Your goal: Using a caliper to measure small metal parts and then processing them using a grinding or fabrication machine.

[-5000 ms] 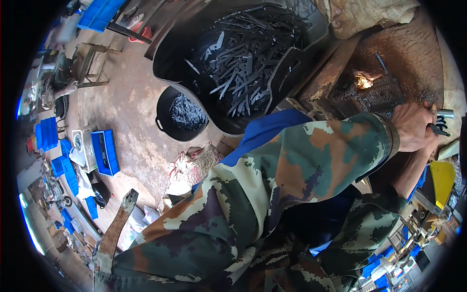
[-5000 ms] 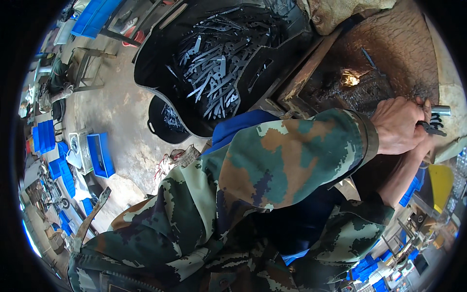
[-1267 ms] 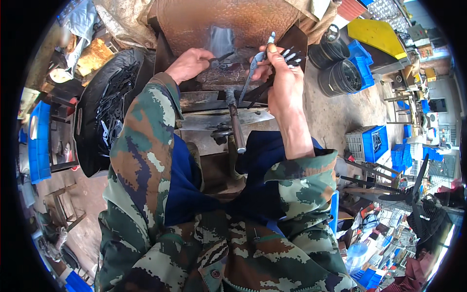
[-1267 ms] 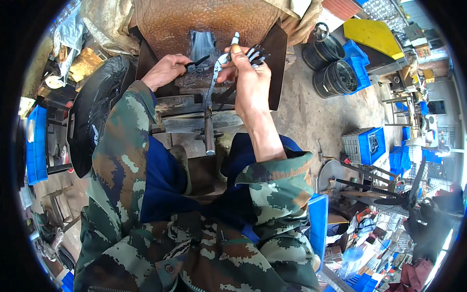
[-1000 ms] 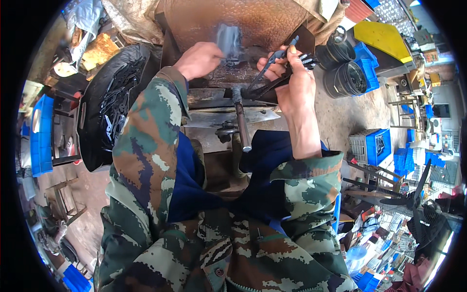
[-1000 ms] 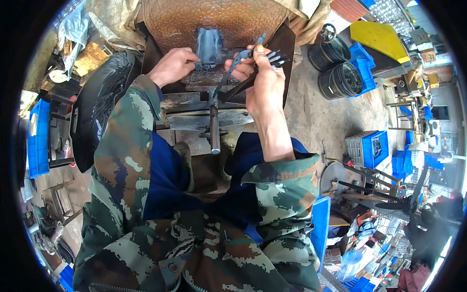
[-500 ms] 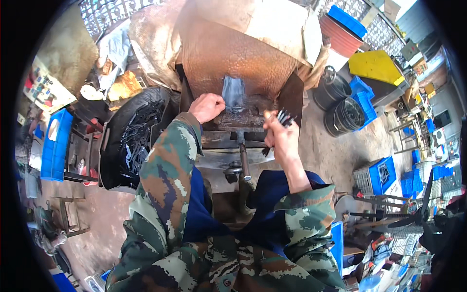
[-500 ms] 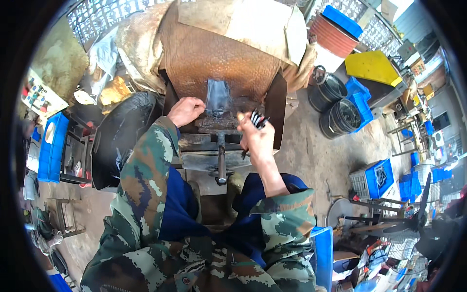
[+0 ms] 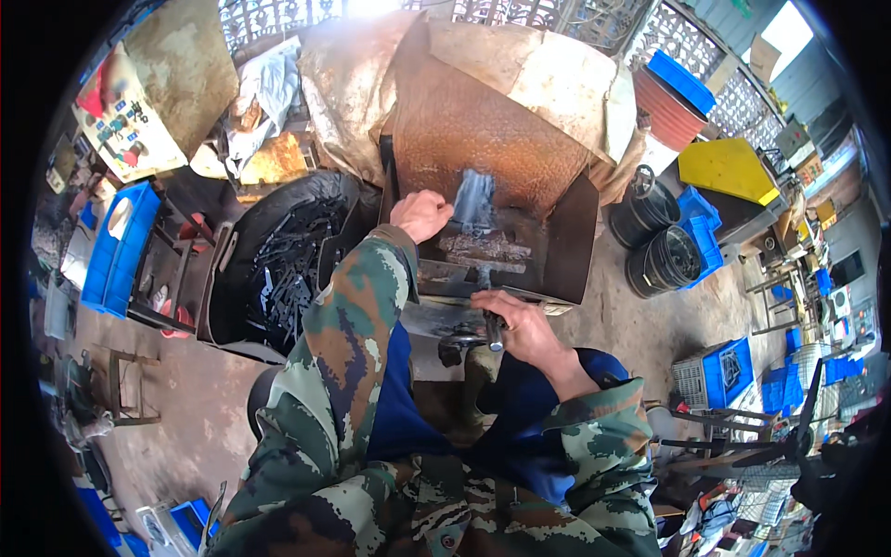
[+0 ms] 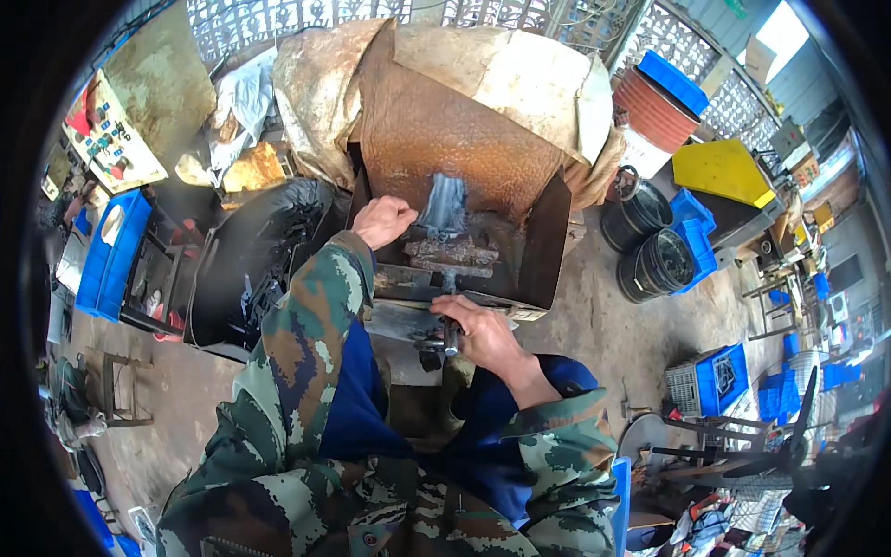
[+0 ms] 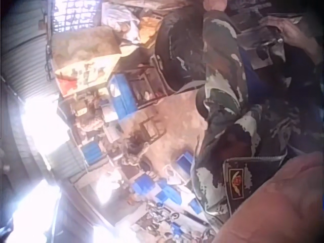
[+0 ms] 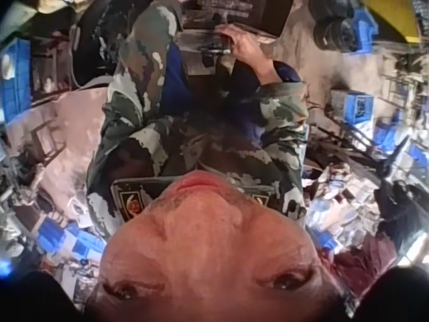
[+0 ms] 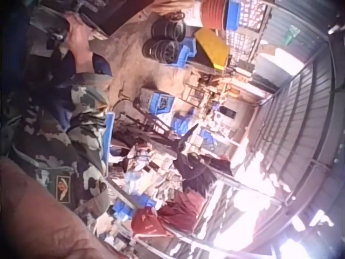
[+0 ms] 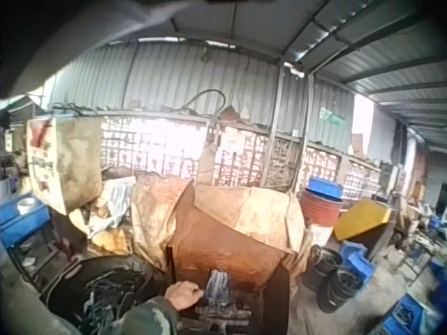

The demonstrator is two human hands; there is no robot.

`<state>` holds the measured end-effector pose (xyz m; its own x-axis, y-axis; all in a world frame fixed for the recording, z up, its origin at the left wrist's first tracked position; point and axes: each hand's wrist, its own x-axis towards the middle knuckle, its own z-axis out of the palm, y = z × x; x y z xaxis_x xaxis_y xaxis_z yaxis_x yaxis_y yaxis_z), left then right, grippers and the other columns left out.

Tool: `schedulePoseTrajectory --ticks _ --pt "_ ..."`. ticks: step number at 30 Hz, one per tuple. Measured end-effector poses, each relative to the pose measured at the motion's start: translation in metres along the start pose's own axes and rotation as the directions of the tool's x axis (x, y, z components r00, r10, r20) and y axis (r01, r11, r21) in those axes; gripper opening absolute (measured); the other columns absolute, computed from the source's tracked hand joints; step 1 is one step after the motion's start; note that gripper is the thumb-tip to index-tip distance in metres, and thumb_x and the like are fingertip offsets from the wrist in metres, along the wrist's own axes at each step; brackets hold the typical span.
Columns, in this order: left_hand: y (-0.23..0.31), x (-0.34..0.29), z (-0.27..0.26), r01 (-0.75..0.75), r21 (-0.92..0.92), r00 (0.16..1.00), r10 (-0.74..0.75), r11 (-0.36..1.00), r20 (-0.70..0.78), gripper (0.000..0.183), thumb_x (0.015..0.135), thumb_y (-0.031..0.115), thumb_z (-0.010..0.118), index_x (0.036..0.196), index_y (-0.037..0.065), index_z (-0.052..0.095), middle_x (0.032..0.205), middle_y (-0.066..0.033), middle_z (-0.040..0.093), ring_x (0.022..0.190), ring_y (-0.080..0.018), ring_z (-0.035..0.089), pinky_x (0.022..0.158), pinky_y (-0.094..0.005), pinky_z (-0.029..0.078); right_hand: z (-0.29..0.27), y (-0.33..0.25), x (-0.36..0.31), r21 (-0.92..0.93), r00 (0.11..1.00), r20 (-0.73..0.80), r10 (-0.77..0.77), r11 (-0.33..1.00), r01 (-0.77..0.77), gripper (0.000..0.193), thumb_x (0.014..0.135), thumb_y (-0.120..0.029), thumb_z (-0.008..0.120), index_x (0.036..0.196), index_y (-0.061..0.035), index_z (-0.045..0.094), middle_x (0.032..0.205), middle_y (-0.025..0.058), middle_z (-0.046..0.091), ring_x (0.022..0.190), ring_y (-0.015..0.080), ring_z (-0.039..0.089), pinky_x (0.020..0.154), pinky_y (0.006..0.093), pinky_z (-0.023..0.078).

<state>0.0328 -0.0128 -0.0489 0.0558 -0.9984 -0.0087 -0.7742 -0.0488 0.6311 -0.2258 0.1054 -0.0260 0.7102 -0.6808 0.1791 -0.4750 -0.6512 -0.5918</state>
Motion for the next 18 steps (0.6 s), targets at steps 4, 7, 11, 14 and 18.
schedulePoseTrajectory --ticks 4,7,11,14,18 --pt "-0.006 0.018 0.002 -0.333 -0.119 0.894 0.273 0.935 -0.354 0.022 0.085 0.034 0.061 0.089 0.013 0.069 0.089 -0.0126 0.068 0.087 -0.0357 0.065 0.076 -0.0467 0.052 -0.007 -0.007 0.018 0.187 0.982 -0.175 0.068 0.982 -0.035 0.035 0.076 -0.005 0.074 0.110 -0.0053 0.066 0.110 0.0124 0.067 0.100 0.0254 0.066 0.089 0.0330 0.051" --pt "-0.013 0.034 0.006 -0.582 -0.545 0.811 0.388 0.604 -0.438 0.021 0.083 0.032 0.064 0.086 0.011 0.067 0.082 -0.0132 0.064 0.081 -0.0326 0.063 0.073 -0.0428 0.052 -0.011 -0.019 0.050 0.344 0.919 -0.324 0.227 0.933 -0.109 0.032 0.077 0.000 0.076 0.108 -0.0057 0.069 0.100 0.0042 0.069 0.092 0.0138 0.062 0.084 0.0292 0.051" --pt "0.048 0.011 -0.003 -0.380 -0.303 0.861 0.214 0.874 -0.461 0.025 0.081 0.035 0.064 0.089 0.013 0.072 0.092 -0.0156 0.067 0.091 -0.0352 0.064 0.081 -0.0453 0.051 -0.034 -0.011 0.085 0.567 0.745 -0.409 0.526 0.787 -0.243 0.019 0.084 -0.008 0.075 0.103 -0.0063 0.070 0.084 -0.0028 0.063 0.060 0.0030 0.050 0.050 0.0202 0.041" --pt "0.068 0.013 -0.001 -0.292 -0.348 0.891 0.121 0.891 -0.438 0.024 0.079 0.033 0.064 0.089 0.014 0.075 0.097 -0.0153 0.068 0.096 -0.0339 0.064 0.087 -0.0433 0.051 -0.057 0.016 0.111 0.589 0.686 -0.502 0.527 0.789 -0.175 0.018 0.086 -0.012 0.075 0.102 -0.0046 0.069 0.068 -0.0037 0.055 0.050 0.0045 0.044 0.044 0.0224 0.037" --pt "0.042 0.004 -0.009 -0.203 -0.342 0.878 0.016 0.918 -0.478 0.021 0.078 0.029 0.064 0.085 0.014 0.076 0.098 -0.0164 0.067 0.095 -0.0351 0.064 0.086 -0.0443 0.051 -0.053 0.036 0.167 0.672 0.707 -0.375 0.599 0.702 -0.237 0.021 0.091 -0.016 0.070 0.078 -0.0010 0.064 0.054 -0.0008 0.043 0.045 0.0101 0.038 0.043 0.0265 0.033"
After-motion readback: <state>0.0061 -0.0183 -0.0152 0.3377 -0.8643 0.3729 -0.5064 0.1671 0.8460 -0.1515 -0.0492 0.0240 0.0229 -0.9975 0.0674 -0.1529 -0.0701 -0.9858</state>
